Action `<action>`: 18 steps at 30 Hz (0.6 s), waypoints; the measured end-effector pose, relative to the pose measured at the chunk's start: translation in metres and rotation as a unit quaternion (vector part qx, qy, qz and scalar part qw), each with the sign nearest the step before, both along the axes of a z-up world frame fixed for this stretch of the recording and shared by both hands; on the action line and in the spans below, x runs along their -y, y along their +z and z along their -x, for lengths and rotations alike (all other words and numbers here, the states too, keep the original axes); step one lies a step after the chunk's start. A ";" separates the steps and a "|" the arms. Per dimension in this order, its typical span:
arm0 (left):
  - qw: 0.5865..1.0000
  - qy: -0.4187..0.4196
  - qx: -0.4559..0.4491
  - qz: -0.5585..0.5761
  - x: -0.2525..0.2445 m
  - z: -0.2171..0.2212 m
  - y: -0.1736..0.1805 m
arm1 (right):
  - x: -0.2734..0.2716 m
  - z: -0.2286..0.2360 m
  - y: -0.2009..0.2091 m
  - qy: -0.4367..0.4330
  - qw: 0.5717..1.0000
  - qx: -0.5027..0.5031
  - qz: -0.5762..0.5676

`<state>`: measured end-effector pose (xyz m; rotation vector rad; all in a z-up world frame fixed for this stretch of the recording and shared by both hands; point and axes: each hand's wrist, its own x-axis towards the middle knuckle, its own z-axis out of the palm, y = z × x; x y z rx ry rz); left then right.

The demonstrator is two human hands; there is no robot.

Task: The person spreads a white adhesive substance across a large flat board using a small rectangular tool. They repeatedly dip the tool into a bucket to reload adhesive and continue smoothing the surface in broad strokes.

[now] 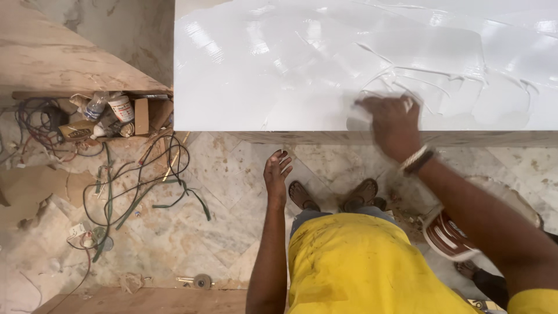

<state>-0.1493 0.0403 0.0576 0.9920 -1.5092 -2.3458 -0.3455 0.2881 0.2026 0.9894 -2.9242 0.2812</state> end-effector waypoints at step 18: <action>0.998 -0.044 -0.024 -0.029 -0.022 0.029 0.021 | -0.027 -0.057 0.003 0.070 0.995 0.001 -0.065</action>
